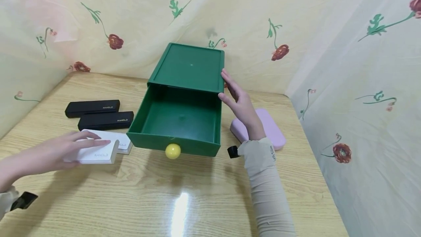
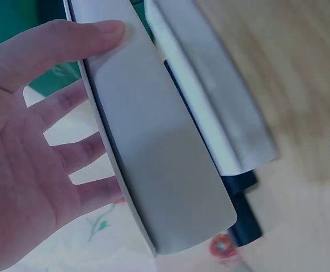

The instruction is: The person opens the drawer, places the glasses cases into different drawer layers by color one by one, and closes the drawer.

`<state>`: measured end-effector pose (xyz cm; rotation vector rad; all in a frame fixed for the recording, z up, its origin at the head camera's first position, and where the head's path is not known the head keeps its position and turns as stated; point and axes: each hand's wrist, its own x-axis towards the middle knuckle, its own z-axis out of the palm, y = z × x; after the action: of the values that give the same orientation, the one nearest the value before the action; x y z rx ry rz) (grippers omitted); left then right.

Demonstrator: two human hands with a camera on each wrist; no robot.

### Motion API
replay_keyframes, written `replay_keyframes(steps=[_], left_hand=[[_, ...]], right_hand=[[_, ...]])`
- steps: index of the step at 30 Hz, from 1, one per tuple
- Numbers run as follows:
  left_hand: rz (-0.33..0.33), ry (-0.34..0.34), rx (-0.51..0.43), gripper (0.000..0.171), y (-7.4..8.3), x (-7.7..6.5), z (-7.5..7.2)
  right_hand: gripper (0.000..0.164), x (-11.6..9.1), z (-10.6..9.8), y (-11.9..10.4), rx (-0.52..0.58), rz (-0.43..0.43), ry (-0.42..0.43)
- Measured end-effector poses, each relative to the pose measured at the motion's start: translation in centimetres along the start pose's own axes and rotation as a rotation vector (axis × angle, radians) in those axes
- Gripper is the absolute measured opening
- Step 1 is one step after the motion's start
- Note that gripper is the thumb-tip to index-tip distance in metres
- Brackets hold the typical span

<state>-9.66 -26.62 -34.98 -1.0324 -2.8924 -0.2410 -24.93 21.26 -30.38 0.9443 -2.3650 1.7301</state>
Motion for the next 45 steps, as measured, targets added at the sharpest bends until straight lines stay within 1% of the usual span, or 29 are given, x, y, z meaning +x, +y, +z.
replay_keyframes(steps=[4, 6, 10, 13, 18, 19, 21, 24, 26, 28, 29, 31, 34, 38, 41, 43, 45], left_hand=[[0.032, 0.029, 0.044, 0.087, -0.2, 0.4, -1.1], [0.046, 0.038, 0.051, 0.088, -0.4, 0.8, -1.7], [0.079, 0.085, 0.085, 0.089, -0.6, 1.5, -3.2], [0.083, 0.099, 0.097, 0.089, -0.8, 2.0, -4.3], [0.064, 0.112, 0.089, 0.090, -1.4, 2.8, -6.3], [0.068, 0.119, 0.089, 0.090, -1.4, 3.0, -6.7], [0.057, 0.119, 0.087, 0.089, -1.4, 3.2, -7.6], [0.000, 0.080, 0.077, 0.087, -1.0, 3.6, -8.9], [-0.061, 0.030, 0.080, 0.088, -0.6, 3.8, -9.7], [-0.093, -0.015, 0.093, 0.089, -0.2, 4.1, -10.5], [-0.095, -0.027, 0.104, 0.089, 0.0, 4.3, -10.8], [-0.084, -0.034, 0.127, 0.089, 0.5, 4.7, -11.4], [-0.040, -0.011, 0.161, 0.089, 1.1, 5.3, -12.3], [0.034, 0.047, 0.206, 0.090, 1.8, 6.0, -13.5], [0.070, 0.075, 0.218, 0.090, 2.2, 6.5, -14.2], [0.075, 0.077, 0.221, 0.089, 2.4, 7.0, -14.6], [0.053, 0.057, 0.217, 0.089, 2.7, 7.4, -15.0]], right_hand=[[0.057, -0.1, -0.1, 0.0, -0.005, 0.007, -0.001], [0.056, -0.1, -0.1, 0.0, -0.007, 0.008, 0.001], [0.056, -0.3, -0.1, -0.1, -0.015, 0.013, 0.007], [0.056, -0.3, -0.1, -0.1, -0.027, 0.023, 0.006], [0.056, -0.1, 0.0, -0.1, -0.031, 0.036, 0.006], [0.056, -0.1, 0.0, -0.2, -0.030, 0.036, 0.006], [0.056, -0.1, 0.0, -0.2, -0.030, 0.035, 0.006], [0.056, -0.1, 0.0, -0.2, -0.031, 0.035, 0.009], [0.056, -0.1, 0.0, -0.2, -0.030, 0.036, 0.009], [0.056, -0.1, 0.0, -0.2, -0.025, 0.033, 0.006], [0.056, -0.1, 0.0, -0.2, -0.026, 0.033, 0.005], [0.055, -0.1, 0.0, -0.2, -0.024, 0.034, 0.004], [0.055, -0.1, 0.0, -0.1, -0.025, 0.038, 0.005], [0.055, -0.1, 0.0, -0.2, -0.018, 0.043, 0.008], [0.055, -0.1, 0.0, -0.2, -0.004, 0.047, 0.006], [0.056, -0.1, 0.0, -0.2, 0.006, 0.051, 0.002], [0.056, -0.1, 0.0, -0.1, 0.010, 0.053, 0.000]])
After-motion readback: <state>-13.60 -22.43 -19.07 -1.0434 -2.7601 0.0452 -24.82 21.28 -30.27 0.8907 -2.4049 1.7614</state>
